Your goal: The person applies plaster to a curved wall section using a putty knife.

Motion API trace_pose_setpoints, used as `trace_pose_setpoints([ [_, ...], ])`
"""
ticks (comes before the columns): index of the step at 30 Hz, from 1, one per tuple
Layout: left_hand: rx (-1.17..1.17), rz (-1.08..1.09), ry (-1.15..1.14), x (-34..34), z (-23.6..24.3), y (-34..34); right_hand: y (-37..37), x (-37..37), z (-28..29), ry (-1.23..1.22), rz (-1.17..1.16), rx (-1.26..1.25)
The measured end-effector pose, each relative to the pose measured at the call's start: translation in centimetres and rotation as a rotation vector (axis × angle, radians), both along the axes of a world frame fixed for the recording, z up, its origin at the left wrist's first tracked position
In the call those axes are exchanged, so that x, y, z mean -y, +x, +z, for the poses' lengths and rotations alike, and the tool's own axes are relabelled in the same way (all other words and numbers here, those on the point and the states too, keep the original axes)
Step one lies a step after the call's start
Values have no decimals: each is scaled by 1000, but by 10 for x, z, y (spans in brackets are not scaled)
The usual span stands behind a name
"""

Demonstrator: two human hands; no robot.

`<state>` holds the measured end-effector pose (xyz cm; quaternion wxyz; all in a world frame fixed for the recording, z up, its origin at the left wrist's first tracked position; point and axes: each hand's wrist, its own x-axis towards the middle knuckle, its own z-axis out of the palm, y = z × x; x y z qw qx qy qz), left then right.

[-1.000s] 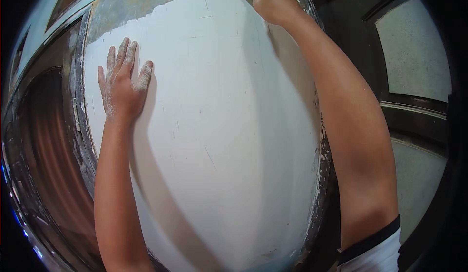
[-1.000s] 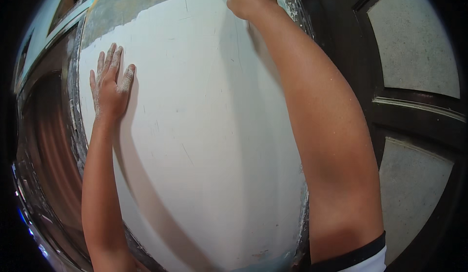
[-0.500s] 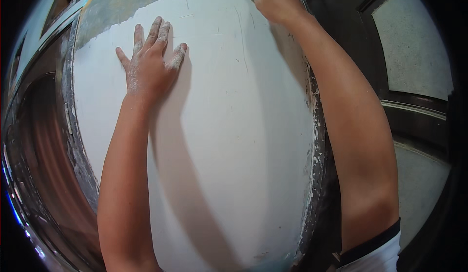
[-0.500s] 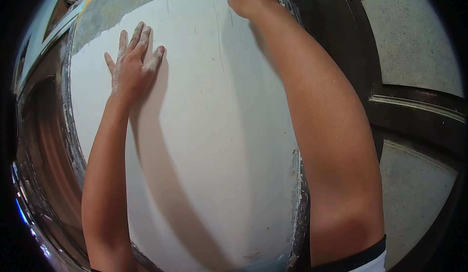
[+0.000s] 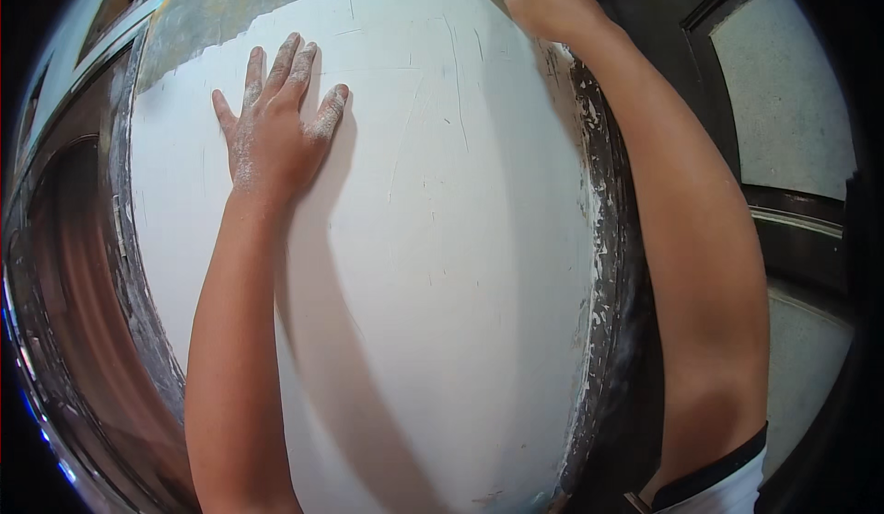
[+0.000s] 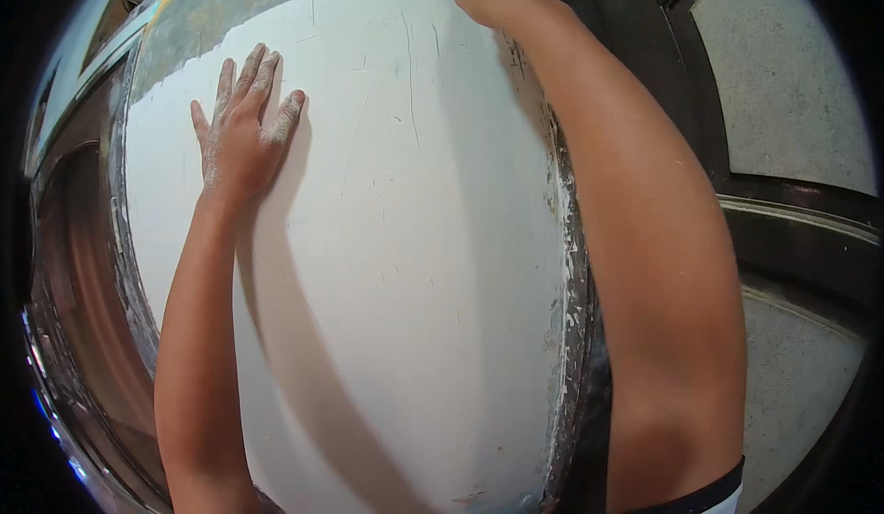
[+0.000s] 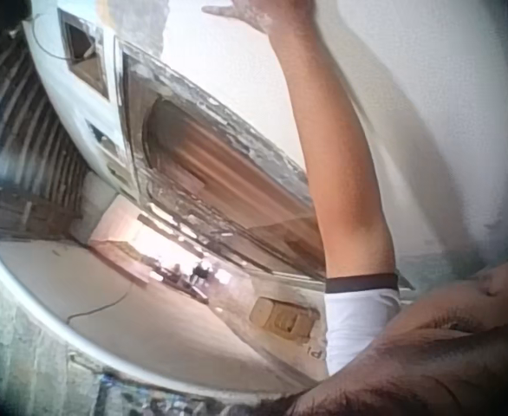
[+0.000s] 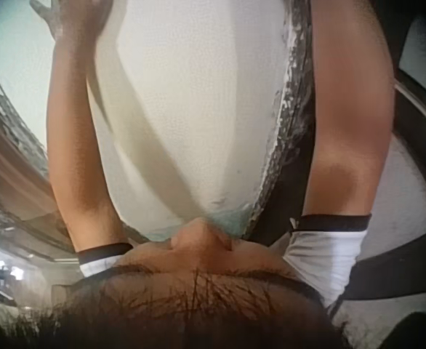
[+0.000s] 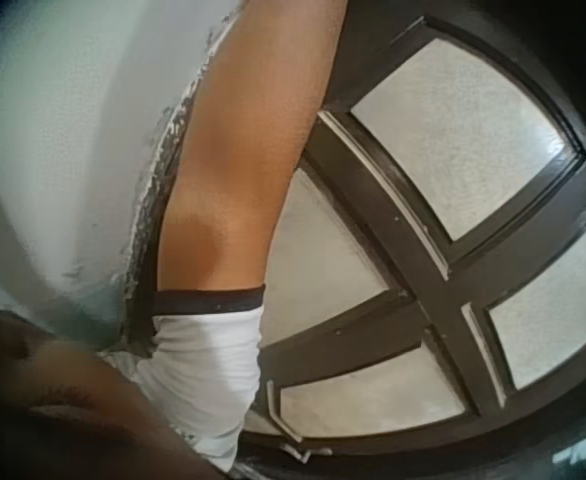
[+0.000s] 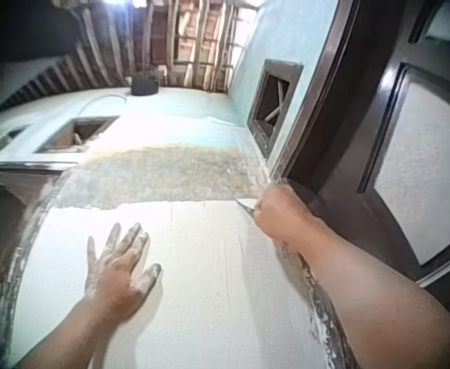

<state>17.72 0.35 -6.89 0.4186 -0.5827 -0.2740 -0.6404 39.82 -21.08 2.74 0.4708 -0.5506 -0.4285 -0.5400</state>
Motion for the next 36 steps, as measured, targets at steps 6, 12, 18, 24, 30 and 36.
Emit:
trace_pose_setpoints([
  [6, 9, -8, 9, 1, -1, -1, 11, 0, -1, -104, -101, -60],
  [12, -11, -32, -29, 5, -5, -3, 28, -9, -16, -27, -22, 103],
  [18, -29, -20, -27, 4, -11, -5, 24, -11, -28, -49, 71, 35],
  [24, -50, -31, -37, 8, -12, -4, 35, -12, -5, -26, 52, 27],
  [30, -29, -30, -9, 3, -16, -9, 30, -9, -38, -101, 4, 11],
  [36, -33, -31, 8, 1, -29, -8, 19, -8, -73, -42, 176, -5],
])
